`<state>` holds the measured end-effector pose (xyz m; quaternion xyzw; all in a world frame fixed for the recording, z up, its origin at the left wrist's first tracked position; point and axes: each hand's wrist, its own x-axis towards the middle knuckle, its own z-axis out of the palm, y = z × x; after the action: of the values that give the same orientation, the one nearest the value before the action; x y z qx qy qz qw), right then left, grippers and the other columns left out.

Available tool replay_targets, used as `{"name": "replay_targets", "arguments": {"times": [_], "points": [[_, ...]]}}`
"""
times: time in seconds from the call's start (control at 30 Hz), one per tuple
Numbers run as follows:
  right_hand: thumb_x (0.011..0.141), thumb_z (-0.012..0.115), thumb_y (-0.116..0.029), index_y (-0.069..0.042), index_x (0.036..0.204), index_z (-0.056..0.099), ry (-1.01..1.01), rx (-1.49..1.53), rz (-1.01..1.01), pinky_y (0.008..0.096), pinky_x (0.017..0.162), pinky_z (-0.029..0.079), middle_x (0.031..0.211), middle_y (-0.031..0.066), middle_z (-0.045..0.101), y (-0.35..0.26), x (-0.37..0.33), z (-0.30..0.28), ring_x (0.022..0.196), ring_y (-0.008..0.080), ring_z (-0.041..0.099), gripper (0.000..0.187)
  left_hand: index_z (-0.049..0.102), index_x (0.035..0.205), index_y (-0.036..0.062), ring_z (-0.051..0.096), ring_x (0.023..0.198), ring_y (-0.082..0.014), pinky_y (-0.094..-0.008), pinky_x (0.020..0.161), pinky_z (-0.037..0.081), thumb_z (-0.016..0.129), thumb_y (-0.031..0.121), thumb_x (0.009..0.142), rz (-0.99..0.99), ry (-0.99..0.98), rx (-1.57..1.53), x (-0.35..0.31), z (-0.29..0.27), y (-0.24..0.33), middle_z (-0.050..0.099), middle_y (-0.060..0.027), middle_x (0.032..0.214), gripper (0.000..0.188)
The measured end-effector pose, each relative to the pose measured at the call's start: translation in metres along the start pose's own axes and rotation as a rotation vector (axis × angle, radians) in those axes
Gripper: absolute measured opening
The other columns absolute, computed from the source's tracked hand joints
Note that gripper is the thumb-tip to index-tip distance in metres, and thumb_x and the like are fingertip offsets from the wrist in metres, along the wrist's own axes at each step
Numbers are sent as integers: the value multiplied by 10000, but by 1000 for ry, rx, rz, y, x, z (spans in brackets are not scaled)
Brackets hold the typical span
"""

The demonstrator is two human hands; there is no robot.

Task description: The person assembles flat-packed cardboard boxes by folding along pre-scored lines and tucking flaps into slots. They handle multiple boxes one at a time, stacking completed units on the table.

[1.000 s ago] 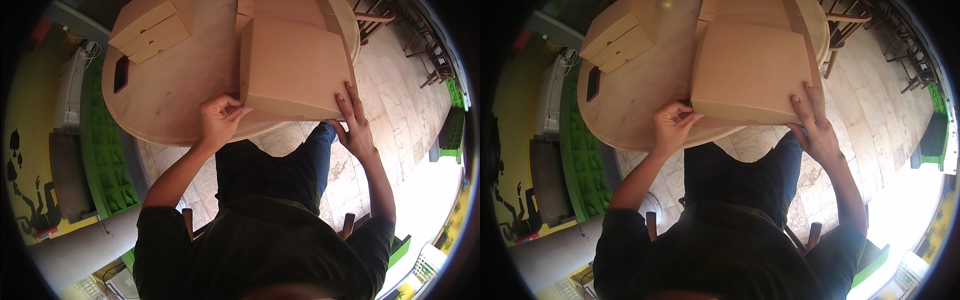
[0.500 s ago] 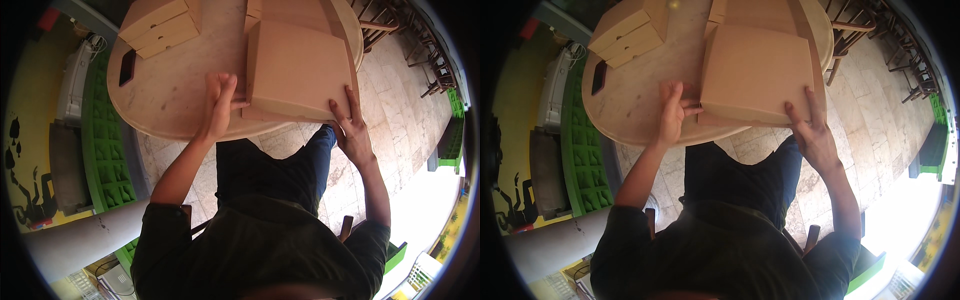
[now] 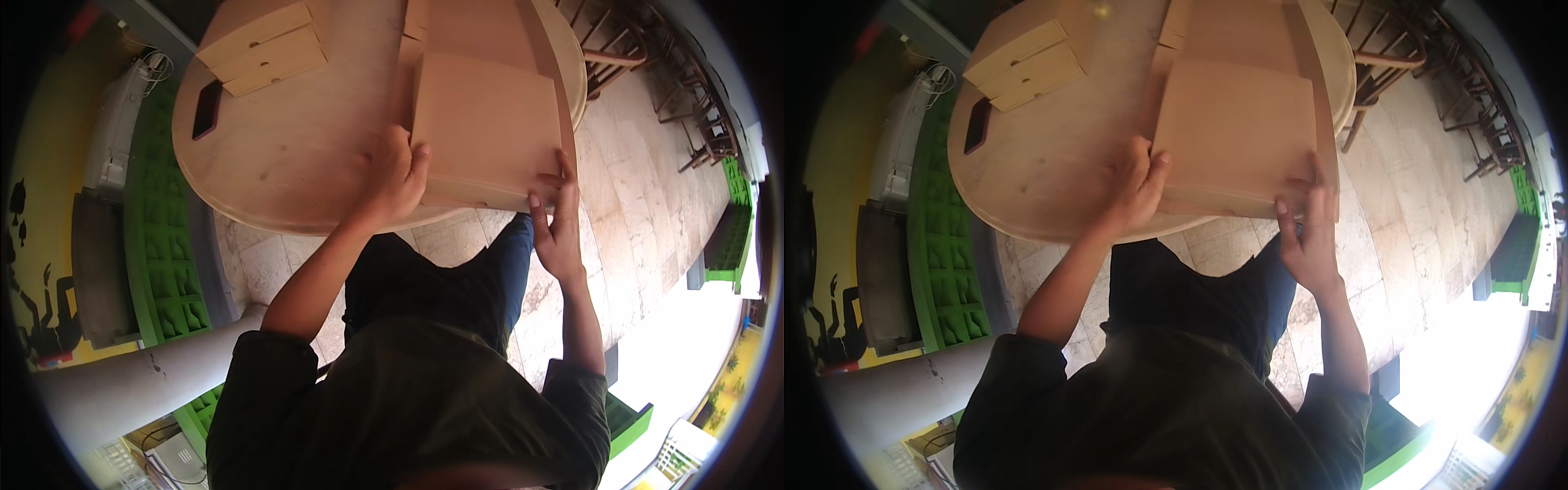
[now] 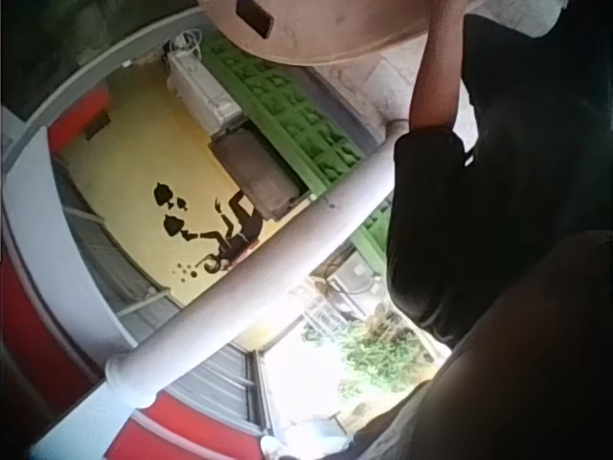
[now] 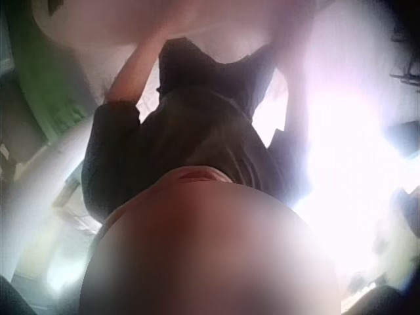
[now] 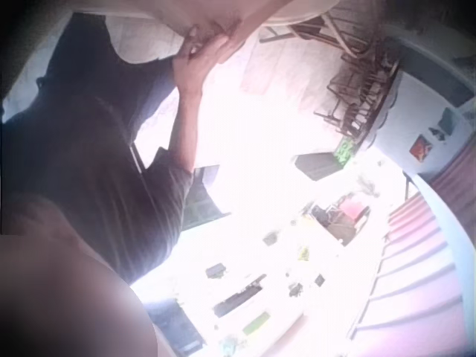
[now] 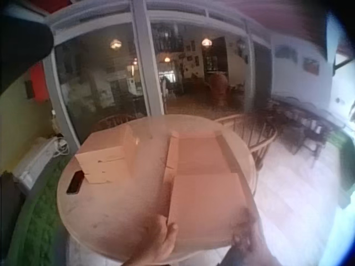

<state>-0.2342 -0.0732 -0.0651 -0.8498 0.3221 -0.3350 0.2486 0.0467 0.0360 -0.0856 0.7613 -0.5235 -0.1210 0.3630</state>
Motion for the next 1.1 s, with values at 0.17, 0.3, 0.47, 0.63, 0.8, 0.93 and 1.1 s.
{"name": "replay_targets", "arguments": {"times": [0.17,0.3,0.47,0.63,0.8,0.93,1.1], "points": [[1004,718,-120,2,1498,316,-30,382,220,445,1100,469,1469,311,514,-16,13,-8,1327,348,578,649,448,1173,22,515,1138,-343,-482,1022,403,514,377,1119,58,58,-245,5,-17,24,528,-210,1133,364],[1009,704,-103,-24,1561,260,76,598,61,451,1191,354,1526,304,464,-42,32,-13,1455,320,451,713,427,1275,39,542,1078,-273,-417,980,452,570,351,1109,159,215,-513,11,-62,58,566,-166,1132,381],[1014,694,-246,-13,1572,295,180,472,-152,463,1158,359,1617,241,401,-60,55,-21,1351,277,481,724,471,1368,40,590,1056,-188,-363,923,495,654,359,1075,117,429,-818,59,-159,59,614,-84,1179,471],[1013,674,-276,10,1538,388,185,355,-81,420,1059,439,1571,190,451,-40,39,-32,1263,242,514,663,456,1534,71,582,1246,-232,-423,1019,509,572,318,1100,173,653,-908,156,-328,-16,590,-105,1401,513],[1032,656,-237,32,1449,487,132,339,99,373,1013,473,1478,146,531,-10,17,-33,1176,204,562,524,487,1354,14,610,1050,-192,-379,845,521,589,297,1079,-145,592,-661,218,-382,-113,646,-110,1176,408],[1016,656,-191,21,1407,527,118,303,126,381,1001,486,1432,136,576,-5,16,-33,1144,216,585,463,596,1269,-35,658,1094,-273,-447,908,542,574,286,1066,-352,616,-383,232,-340,-180,661,-185,1240,380],[948,696,-85,-2,1328,587,54,157,62,402,1008,487,1394,166,615,-15,32,-32,1222,266,600,404,606,1327,-59,650,1167,-298,-446,972,526,561,271,1067,-389,633,-369,243,-341,-206,643,-221,1333,423]]}}
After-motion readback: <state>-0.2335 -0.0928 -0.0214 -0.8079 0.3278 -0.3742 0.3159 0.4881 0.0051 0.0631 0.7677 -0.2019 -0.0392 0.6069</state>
